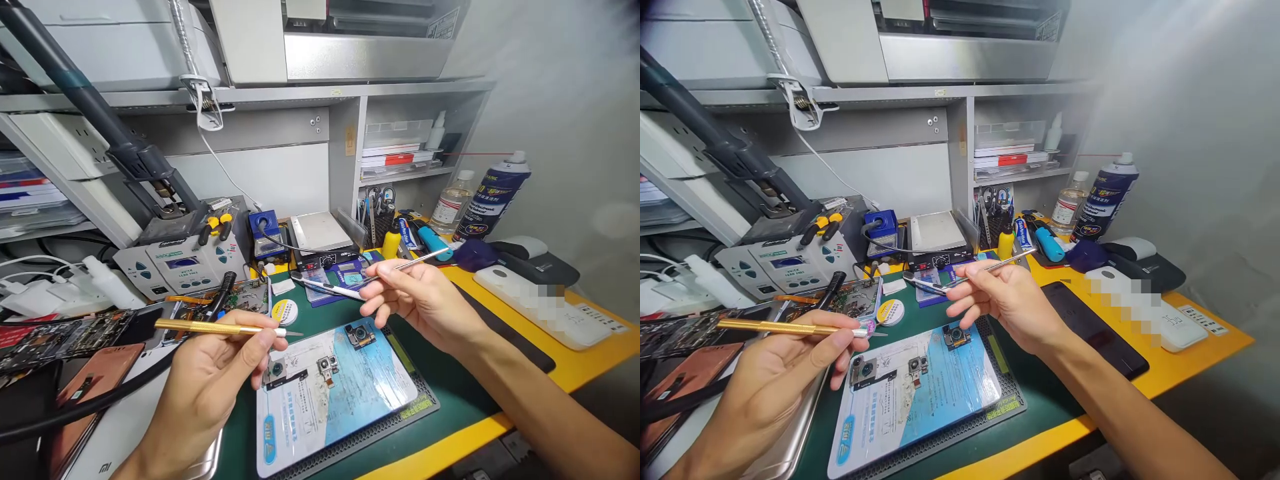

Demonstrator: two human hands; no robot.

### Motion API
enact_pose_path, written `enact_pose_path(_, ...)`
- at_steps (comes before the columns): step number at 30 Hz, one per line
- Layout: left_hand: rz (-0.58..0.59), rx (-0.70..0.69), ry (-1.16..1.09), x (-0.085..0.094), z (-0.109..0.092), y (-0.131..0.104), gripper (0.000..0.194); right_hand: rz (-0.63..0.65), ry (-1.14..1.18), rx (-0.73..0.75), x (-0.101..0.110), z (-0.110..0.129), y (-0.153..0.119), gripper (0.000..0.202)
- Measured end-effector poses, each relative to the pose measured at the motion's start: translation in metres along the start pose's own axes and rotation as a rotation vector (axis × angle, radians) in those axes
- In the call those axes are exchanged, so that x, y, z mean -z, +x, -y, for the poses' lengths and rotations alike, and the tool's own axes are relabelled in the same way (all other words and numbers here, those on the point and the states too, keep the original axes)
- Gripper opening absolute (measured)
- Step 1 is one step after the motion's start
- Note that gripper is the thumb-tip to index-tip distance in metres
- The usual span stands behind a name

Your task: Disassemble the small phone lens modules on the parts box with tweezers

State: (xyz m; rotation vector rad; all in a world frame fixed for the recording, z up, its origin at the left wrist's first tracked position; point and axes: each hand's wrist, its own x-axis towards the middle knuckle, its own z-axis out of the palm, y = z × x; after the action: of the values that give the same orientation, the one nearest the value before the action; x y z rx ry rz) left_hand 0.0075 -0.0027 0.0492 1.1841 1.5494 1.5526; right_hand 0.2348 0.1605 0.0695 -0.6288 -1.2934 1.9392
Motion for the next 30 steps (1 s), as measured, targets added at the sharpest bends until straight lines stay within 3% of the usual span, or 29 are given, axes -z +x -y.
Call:
enact_pose_path(10,0.000,0.072,0.036,0.002,0.003,0.000,0.030,0.008,-0.086,0.058,0.000,-0.007,-0.001,0.035)
enact_pose_path(15,0.038,0.040,0.079,0.004,0.005,0.000,0.030,0.009,-0.172,0.097,-0.002,-0.011,0.001,0.036)
enact_pose_path(19,-0.004,-0.001,0.065,0.000,0.005,-0.003,0.026,-0.015,-0.235,0.162,-0.004,-0.017,-0.001,0.042)
enact_pose_path(30,-0.065,0.001,0.037,-0.012,0.005,-0.006,0.022,0.070,-0.356,0.125,-0.009,-0.016,-0.006,0.030)
